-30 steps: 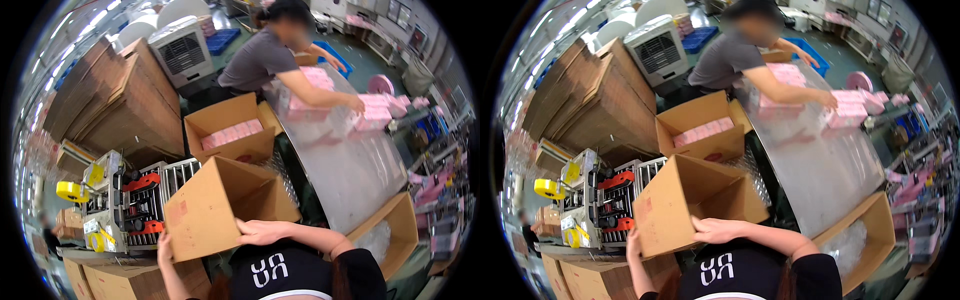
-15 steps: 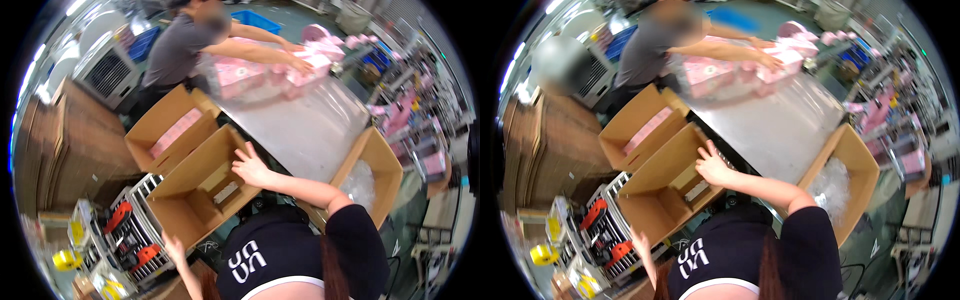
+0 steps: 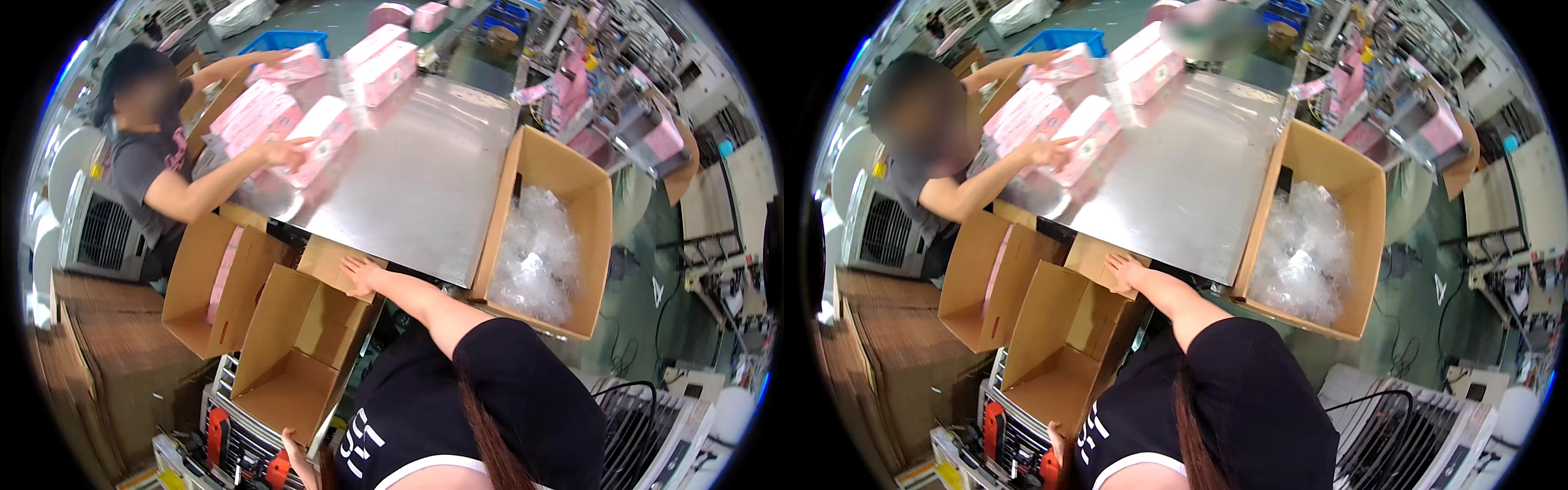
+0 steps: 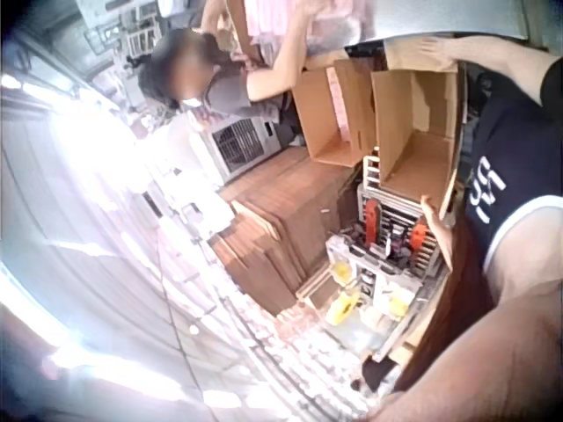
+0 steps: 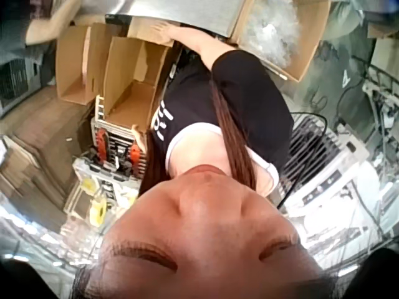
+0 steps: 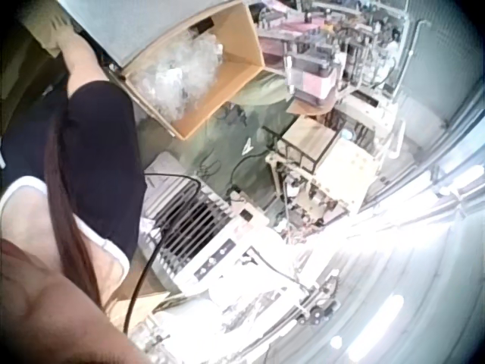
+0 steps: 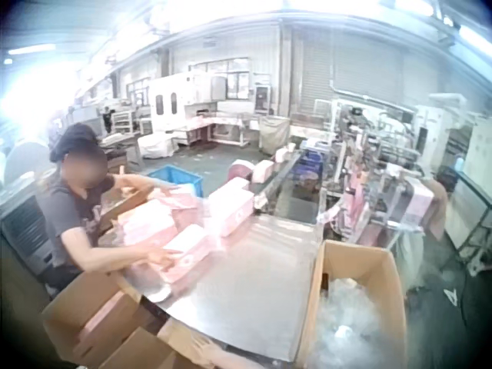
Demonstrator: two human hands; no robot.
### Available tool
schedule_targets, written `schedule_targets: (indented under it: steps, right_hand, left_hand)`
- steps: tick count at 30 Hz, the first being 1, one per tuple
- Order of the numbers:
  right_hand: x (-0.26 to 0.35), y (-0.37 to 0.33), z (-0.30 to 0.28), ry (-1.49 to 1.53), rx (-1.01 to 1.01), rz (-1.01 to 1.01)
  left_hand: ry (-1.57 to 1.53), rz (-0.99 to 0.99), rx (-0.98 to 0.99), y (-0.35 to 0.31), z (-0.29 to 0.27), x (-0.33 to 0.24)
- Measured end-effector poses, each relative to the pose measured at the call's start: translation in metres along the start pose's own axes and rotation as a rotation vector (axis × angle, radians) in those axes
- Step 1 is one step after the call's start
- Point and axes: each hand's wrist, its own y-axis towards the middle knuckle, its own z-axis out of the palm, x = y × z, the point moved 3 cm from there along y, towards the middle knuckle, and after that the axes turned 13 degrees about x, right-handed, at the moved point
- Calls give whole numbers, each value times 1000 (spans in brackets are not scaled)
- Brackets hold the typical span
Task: The person places pink packages into cardboard boxes, adds bubble wrap, and places the boxes onto a conveyor belt to be sealed by a machine.
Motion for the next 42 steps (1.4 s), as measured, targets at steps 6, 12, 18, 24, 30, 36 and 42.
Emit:
schedule_targets:
  steps: [6,12,18,24,30,36,42]
  right_hand:
    - [-13,-23,-7,584,314,-24]
    - [-131,-207,-58,1385,-1032,-102]
    - [-228,-361,66,814,-984,570]
    - [-173,-328,137,699,-205,763]
    - [-205,-387,139,1138,-576,746]
    - [-211,-418,156,1386,-689,799]
    - [-191,-395,162,1374,-277,846]
  left_hand:
    - [72,14,153,30,52,-33]
    - [245,-20,-15,44,173,-18]
    - [1580,867,-698,-9,213,-31]
    - [1351,1034,210,-4,325,-53]
    - [1449,1012,422,-12,366,-78]
    - [1437,958,470,-10,348,-75]
    - [1440,908,482,-13,325,-67]
